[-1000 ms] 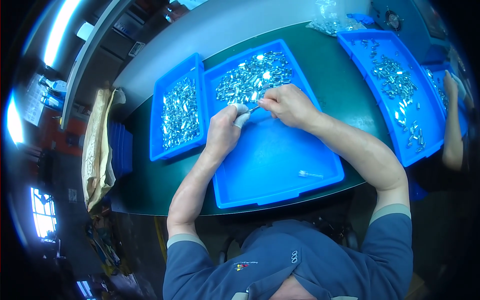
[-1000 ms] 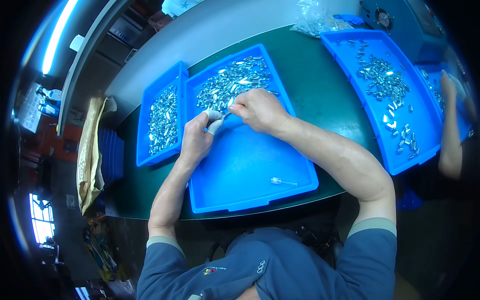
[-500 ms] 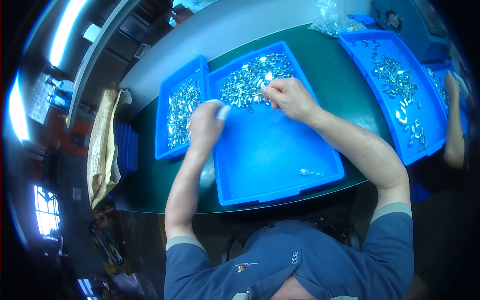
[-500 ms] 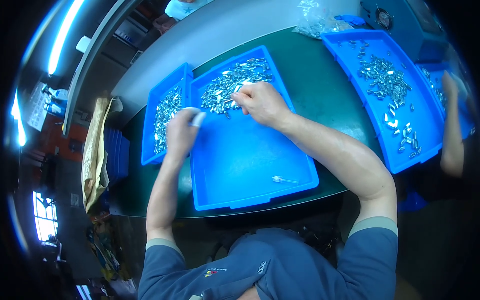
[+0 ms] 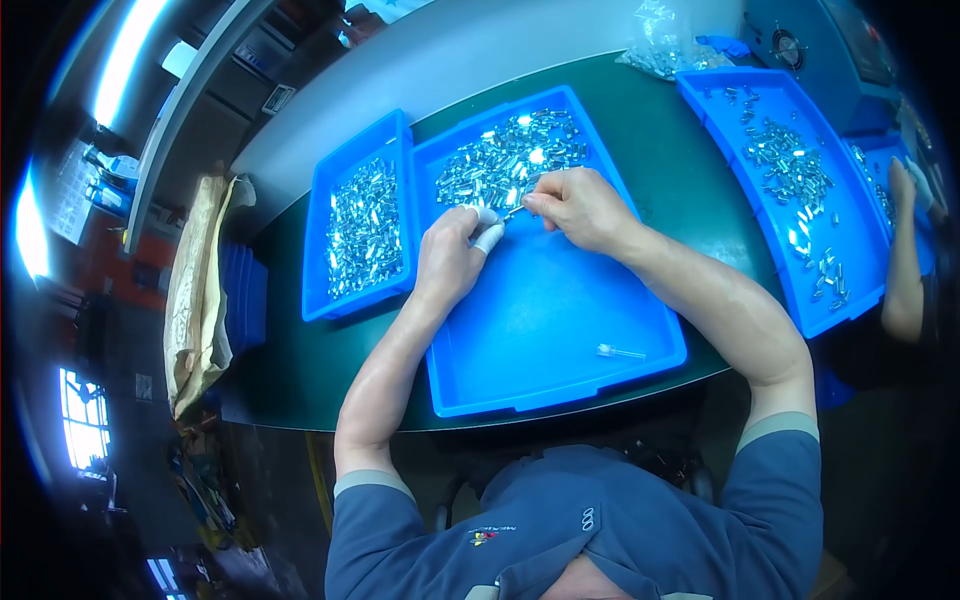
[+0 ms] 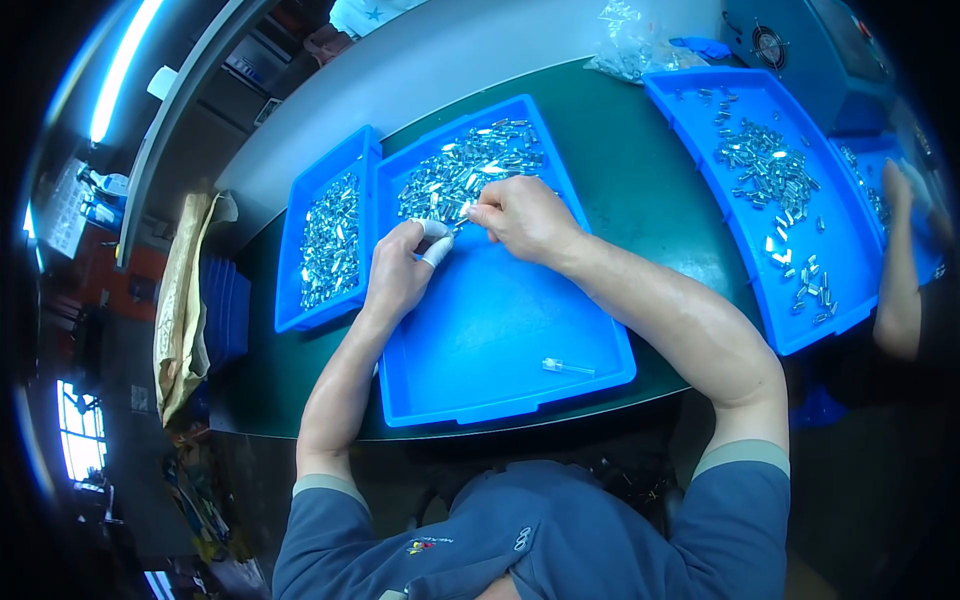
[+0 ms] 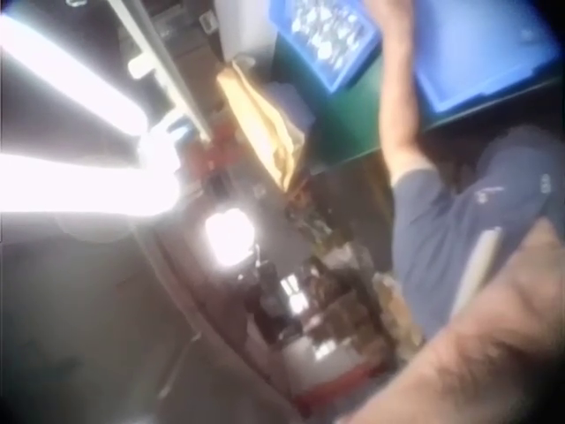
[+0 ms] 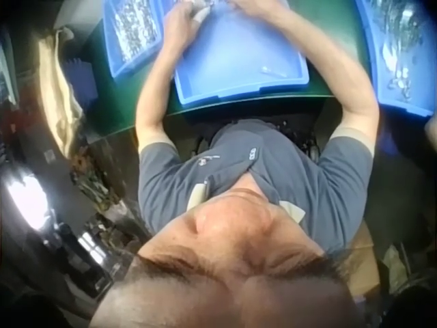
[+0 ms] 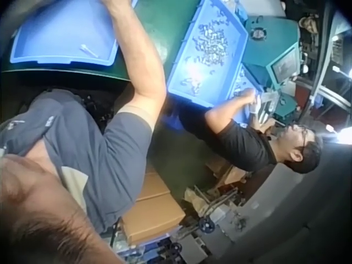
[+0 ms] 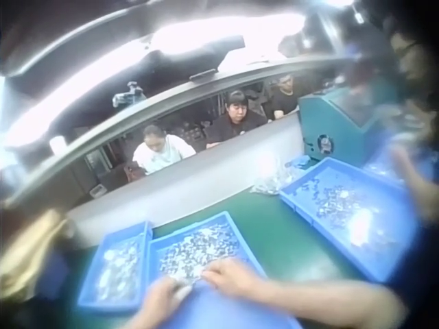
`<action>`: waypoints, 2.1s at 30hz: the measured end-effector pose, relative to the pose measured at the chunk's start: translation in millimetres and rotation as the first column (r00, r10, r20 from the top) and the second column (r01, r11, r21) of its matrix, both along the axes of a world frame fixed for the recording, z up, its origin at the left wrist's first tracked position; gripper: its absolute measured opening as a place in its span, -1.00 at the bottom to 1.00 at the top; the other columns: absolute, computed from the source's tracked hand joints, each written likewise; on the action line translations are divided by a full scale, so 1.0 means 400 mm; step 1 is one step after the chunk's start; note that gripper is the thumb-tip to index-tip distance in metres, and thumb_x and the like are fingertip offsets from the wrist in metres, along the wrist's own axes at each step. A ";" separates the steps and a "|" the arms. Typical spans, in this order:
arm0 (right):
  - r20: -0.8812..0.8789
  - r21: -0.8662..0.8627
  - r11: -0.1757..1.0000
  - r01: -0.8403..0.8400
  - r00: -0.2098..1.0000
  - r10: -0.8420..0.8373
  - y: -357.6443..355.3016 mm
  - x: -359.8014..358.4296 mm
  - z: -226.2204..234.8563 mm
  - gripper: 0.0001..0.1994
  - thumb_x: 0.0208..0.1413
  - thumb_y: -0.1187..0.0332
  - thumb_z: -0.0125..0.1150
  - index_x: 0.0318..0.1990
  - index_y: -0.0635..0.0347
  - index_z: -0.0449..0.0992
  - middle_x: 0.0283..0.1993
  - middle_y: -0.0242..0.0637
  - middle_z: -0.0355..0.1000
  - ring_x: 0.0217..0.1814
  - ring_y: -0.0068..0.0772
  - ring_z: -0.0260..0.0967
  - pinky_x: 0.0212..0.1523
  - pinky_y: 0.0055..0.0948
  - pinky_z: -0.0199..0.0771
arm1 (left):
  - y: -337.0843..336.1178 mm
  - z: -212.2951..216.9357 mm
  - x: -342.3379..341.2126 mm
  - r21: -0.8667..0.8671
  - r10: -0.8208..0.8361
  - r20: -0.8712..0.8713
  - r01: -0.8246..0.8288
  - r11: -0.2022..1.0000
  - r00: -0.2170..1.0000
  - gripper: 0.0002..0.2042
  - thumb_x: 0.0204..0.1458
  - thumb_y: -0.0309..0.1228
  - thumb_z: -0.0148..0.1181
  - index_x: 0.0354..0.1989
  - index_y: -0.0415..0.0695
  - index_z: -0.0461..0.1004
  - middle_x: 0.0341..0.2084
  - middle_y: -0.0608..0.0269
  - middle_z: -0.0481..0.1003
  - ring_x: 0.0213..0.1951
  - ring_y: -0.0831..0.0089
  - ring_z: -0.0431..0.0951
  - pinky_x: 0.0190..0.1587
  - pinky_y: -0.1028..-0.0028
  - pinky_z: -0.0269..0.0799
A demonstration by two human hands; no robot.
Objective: The person sorts small silver metal components by hand, placing them into blue plastic trays at a manual workstation.
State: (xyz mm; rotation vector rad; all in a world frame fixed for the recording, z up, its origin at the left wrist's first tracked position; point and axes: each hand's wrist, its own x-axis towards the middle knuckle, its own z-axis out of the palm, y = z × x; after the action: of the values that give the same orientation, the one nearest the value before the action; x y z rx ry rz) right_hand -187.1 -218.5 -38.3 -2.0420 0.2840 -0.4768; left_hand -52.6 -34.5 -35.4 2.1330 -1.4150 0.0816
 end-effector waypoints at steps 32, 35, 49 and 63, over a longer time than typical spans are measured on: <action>0.286 0.658 0.739 0.144 0.860 -0.422 -0.081 0.014 0.002 -0.66 0.39 0.11 0.14 -0.36 0.16 0.56 -0.56 -0.54 0.34 -0.58 -0.75 0.16 -0.57 -0.67 0.10 | 0.166 0.078 0.185 -0.199 0.302 0.477 -0.234 0.952 0.825 -0.76 0.03 -0.45 0.42 -0.12 -0.17 0.61 -0.23 0.07 0.61 -0.19 0.16 0.62 -0.09 0.27 0.53; 0.268 0.521 0.839 0.157 0.903 -0.335 -0.083 0.020 -0.003 -0.65 0.39 0.12 0.15 -0.37 0.16 0.55 -0.57 -0.54 0.34 -0.58 -0.76 0.15 -0.57 -0.65 0.09 | 0.118 0.058 0.188 -0.136 0.162 0.433 -0.114 0.984 0.887 -0.72 -0.01 -0.48 0.41 -0.09 -0.15 0.60 -0.19 0.04 0.61 -0.09 0.05 0.60 -0.01 0.20 0.50; 0.284 0.392 0.913 0.112 0.929 -0.236 -0.067 0.017 -0.007 -0.65 0.38 0.15 0.16 -0.41 0.18 0.57 -0.59 -0.53 0.35 -0.57 -0.74 0.17 -0.55 -0.61 0.10 | -0.043 -0.030 0.293 0.316 -0.124 0.613 -0.098 0.944 0.780 -0.84 -0.09 -0.55 0.19 -0.29 -0.15 0.55 -0.36 0.07 0.59 -0.14 0.08 0.56 -0.01 0.10 0.40; 0.036 0.017 1.000 -0.007 0.999 0.007 -0.019 -0.003 0.014 -0.71 0.30 0.22 0.22 -0.38 0.25 0.59 -0.54 -0.42 0.48 -0.48 -0.65 0.34 -0.45 -0.50 0.30 | 0.058 0.054 0.055 0.110 -0.018 0.052 0.012 0.994 0.999 -0.72 0.03 -0.53 0.23 -0.05 -0.14 0.63 -0.32 0.06 0.56 -0.18 0.11 0.52 -0.09 0.19 0.45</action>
State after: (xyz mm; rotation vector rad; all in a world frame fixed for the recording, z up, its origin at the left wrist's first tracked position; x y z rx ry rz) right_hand -188.2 -226.0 -32.5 -2.0151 0.2582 -0.5049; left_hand -30.7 -11.3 -13.8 2.2233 -1.4966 0.0561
